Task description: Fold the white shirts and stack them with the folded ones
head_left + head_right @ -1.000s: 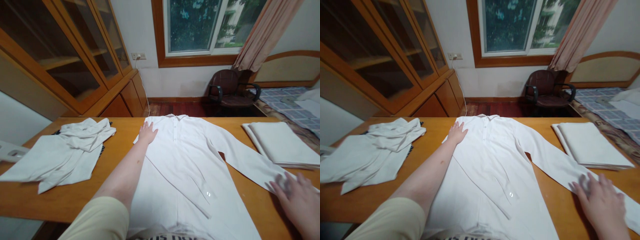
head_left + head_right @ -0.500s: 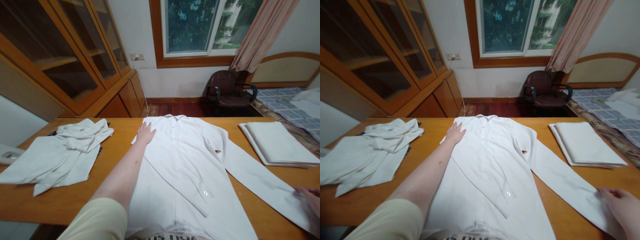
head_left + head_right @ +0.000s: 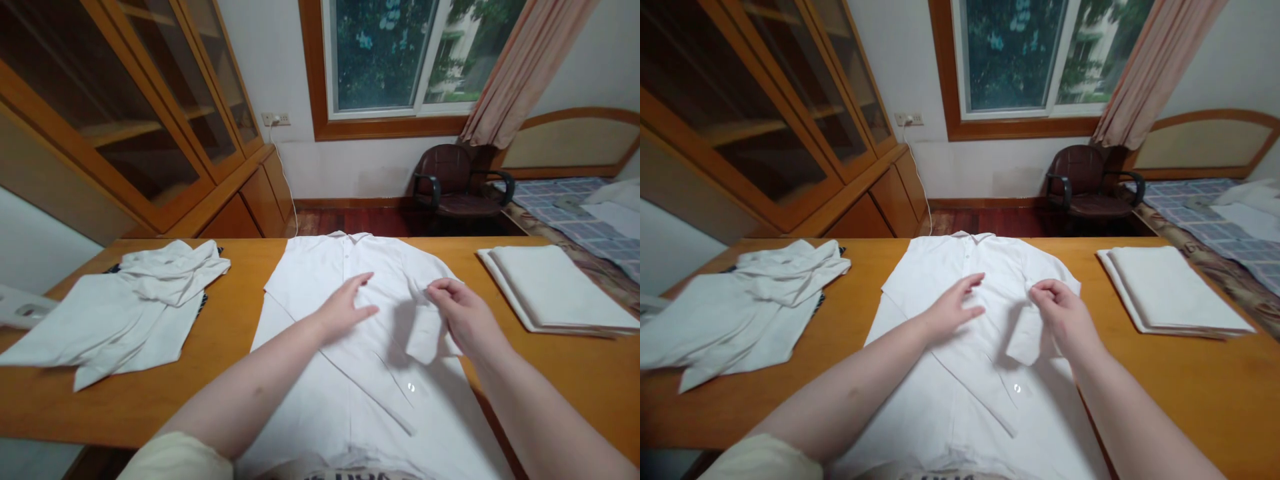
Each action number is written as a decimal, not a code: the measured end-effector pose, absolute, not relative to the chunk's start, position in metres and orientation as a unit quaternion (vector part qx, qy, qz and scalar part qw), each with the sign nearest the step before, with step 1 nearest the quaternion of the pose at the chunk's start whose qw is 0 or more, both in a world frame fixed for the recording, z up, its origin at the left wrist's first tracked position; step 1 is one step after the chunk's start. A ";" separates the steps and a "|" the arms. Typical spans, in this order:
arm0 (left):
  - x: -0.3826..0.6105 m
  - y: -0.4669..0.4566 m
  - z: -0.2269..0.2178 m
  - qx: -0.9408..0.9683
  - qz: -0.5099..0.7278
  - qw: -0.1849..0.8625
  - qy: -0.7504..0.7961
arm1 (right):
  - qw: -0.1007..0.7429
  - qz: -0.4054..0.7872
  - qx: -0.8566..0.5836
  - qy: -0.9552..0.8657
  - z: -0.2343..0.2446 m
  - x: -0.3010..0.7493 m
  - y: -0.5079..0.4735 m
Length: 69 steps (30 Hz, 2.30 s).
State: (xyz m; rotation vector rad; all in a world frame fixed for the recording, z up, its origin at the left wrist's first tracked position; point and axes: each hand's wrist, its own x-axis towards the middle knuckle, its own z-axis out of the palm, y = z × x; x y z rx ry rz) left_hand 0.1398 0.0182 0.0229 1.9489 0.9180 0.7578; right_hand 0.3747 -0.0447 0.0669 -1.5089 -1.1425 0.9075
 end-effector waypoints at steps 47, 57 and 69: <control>0.040 0.030 0.012 0.524 0.279 0.683 0.427 | 0.343 0.257 -0.710 -0.559 -0.030 0.443 0.037; 0.042 0.030 0.014 0.511 0.291 0.690 0.422 | 0.388 0.203 -0.714 -0.547 -0.022 0.436 0.034; 0.040 0.033 -0.004 0.552 0.250 0.603 0.518 | 0.313 0.450 -0.653 -0.522 -0.009 0.457 0.031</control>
